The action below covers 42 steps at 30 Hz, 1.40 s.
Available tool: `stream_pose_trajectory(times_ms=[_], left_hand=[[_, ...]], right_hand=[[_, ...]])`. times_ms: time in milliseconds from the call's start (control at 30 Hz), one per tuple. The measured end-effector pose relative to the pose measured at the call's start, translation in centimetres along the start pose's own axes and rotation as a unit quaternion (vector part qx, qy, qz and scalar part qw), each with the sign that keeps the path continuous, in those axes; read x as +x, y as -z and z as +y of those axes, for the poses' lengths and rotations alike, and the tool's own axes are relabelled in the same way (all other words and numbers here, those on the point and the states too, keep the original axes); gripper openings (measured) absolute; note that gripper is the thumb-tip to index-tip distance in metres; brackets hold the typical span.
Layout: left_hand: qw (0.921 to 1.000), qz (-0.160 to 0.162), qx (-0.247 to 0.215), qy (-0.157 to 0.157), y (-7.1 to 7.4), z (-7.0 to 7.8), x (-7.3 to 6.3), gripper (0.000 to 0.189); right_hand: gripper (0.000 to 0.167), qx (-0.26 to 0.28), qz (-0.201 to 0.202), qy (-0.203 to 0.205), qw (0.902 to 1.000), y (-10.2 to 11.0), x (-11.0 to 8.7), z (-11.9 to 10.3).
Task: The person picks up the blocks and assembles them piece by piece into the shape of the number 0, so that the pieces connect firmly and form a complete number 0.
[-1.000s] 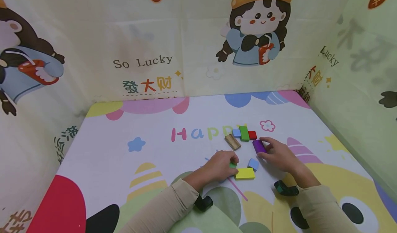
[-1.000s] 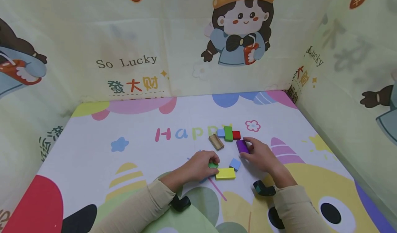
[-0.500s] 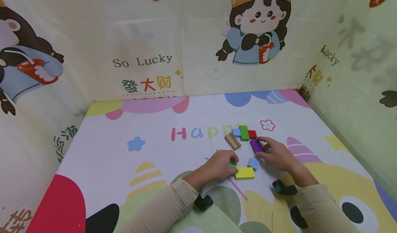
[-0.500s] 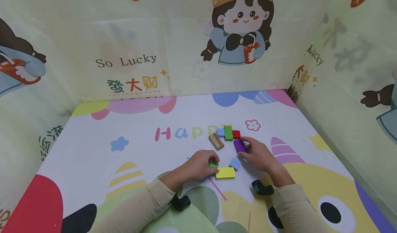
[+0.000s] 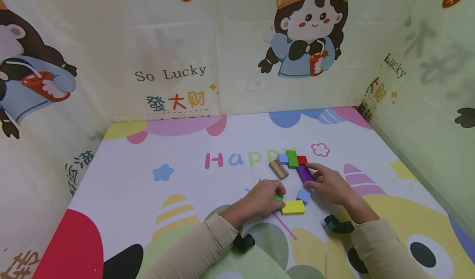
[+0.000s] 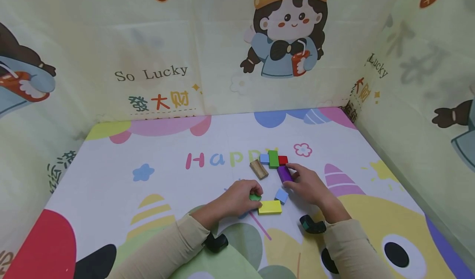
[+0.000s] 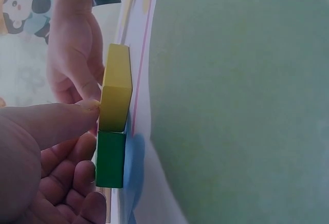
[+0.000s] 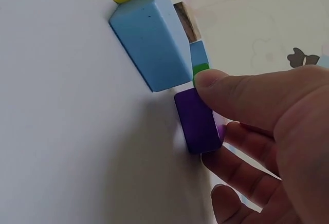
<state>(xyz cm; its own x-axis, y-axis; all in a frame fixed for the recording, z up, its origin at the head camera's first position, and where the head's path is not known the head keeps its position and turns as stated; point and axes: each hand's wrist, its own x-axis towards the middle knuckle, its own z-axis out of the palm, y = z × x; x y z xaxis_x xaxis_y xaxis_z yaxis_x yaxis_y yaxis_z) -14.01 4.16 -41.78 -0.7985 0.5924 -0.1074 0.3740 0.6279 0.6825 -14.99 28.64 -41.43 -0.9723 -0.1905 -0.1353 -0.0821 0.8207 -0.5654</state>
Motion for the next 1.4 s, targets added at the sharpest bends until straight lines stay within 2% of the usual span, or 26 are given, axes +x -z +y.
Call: stream_pose_trajectory(times_ms=[167,400,700,1133,1400], left_hand=[[1.0,0.0,0.002,0.002,0.1,0.0,-0.1,0.018],[1.0,-0.001,0.001,0.001,0.0,0.0,0.0,0.018],[1.0,0.001,-0.004,0.001,-0.1,0.1,0.0,0.019],[1.0,0.004,0.002,-0.001,0.0,0.1,-0.1,0.019],[1.0,0.006,-0.002,-0.002,-0.1,0.0,0.0,0.019]], right_hand=[[0.07,-0.001,0.0,-0.002,1.0,-0.1,0.3,-0.2],[0.067,-0.001,0.013,0.019,0.9997,-0.5,1.2,-0.3],[0.068,-0.005,0.009,0.006,0.9999,-0.6,1.8,-0.9],[0.066,-0.012,-0.001,0.01,0.9999,-0.7,2.1,-1.4],[0.067,-0.011,0.001,-0.011,0.9999,-0.7,2.1,-1.6]])
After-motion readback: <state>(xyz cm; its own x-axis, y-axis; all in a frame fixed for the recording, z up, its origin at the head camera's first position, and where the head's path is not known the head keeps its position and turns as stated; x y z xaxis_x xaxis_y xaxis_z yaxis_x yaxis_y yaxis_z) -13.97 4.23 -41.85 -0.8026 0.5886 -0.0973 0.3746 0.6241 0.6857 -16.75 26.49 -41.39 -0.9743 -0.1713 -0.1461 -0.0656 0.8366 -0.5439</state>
